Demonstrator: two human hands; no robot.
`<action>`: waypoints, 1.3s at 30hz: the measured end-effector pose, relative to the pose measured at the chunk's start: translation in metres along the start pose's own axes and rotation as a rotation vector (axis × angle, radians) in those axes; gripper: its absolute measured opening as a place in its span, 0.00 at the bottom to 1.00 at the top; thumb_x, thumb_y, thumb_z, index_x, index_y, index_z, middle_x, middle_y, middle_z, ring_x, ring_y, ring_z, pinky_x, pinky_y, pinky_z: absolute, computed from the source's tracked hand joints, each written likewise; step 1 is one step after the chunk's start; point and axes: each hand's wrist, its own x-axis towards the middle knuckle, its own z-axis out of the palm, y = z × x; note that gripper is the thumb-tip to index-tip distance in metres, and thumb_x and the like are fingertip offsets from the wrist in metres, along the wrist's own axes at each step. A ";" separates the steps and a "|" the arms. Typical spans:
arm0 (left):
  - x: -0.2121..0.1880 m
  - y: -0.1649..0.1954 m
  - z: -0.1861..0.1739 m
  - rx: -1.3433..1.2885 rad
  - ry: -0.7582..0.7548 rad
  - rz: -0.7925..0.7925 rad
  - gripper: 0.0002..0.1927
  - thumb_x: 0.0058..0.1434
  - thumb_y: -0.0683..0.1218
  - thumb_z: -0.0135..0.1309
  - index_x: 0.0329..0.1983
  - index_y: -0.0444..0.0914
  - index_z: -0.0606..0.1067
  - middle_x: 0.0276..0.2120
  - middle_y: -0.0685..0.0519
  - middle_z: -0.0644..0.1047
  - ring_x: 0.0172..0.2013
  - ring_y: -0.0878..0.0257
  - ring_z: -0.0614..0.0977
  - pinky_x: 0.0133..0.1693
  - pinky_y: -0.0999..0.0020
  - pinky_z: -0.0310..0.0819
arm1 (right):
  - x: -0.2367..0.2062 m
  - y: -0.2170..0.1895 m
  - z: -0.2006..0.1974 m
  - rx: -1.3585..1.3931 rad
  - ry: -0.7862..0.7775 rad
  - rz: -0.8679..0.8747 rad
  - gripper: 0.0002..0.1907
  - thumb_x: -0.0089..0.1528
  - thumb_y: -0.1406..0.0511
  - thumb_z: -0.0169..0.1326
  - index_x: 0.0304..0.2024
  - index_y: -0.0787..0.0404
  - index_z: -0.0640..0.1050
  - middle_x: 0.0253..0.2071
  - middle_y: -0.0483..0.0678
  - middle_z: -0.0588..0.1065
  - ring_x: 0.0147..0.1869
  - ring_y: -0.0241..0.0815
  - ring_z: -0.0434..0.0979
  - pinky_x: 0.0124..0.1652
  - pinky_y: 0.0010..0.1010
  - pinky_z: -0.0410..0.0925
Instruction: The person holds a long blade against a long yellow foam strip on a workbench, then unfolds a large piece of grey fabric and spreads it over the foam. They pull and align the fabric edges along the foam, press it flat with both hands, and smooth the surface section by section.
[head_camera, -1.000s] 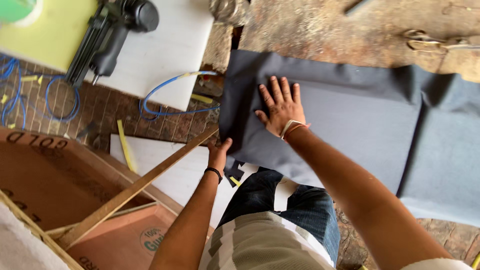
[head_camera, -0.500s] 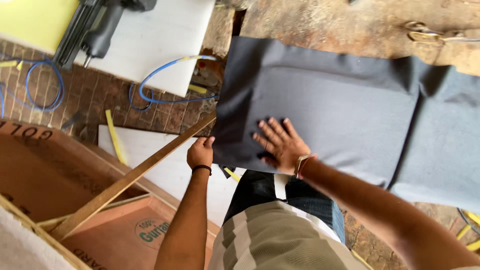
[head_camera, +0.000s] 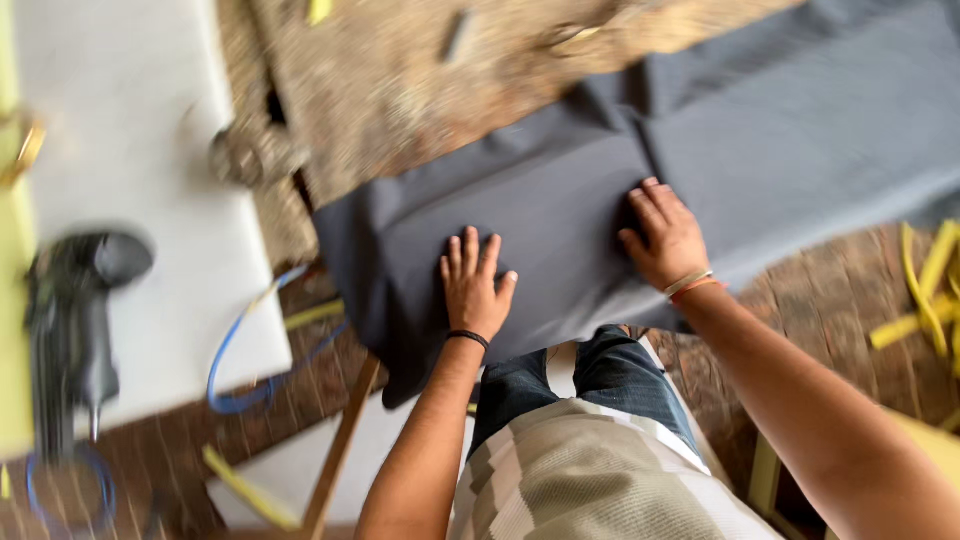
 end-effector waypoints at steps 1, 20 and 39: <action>0.015 0.008 0.004 0.007 -0.028 0.030 0.37 0.61 0.58 0.57 0.73 0.45 0.63 0.75 0.39 0.55 0.73 0.37 0.54 0.69 0.39 0.45 | -0.018 0.004 -0.002 -0.045 -0.006 0.036 0.34 0.62 0.57 0.59 0.69 0.58 0.69 0.75 0.56 0.62 0.78 0.57 0.60 0.71 0.53 0.54; 0.079 0.369 0.109 0.356 -0.557 0.595 0.48 0.62 0.74 0.45 0.79 0.58 0.43 0.77 0.39 0.37 0.75 0.36 0.38 0.69 0.34 0.28 | -0.295 0.120 -0.185 0.482 0.220 1.266 0.17 0.62 0.57 0.57 0.51 0.55 0.84 0.46 0.50 0.84 0.51 0.42 0.84 0.52 0.34 0.73; 0.173 0.558 0.205 0.359 -0.399 0.458 0.48 0.64 0.73 0.40 0.79 0.45 0.43 0.77 0.41 0.41 0.75 0.40 0.40 0.71 0.42 0.29 | -0.228 0.376 -0.335 0.668 0.148 1.150 0.18 0.64 0.58 0.57 0.54 0.55 0.82 0.51 0.46 0.83 0.55 0.39 0.82 0.56 0.33 0.71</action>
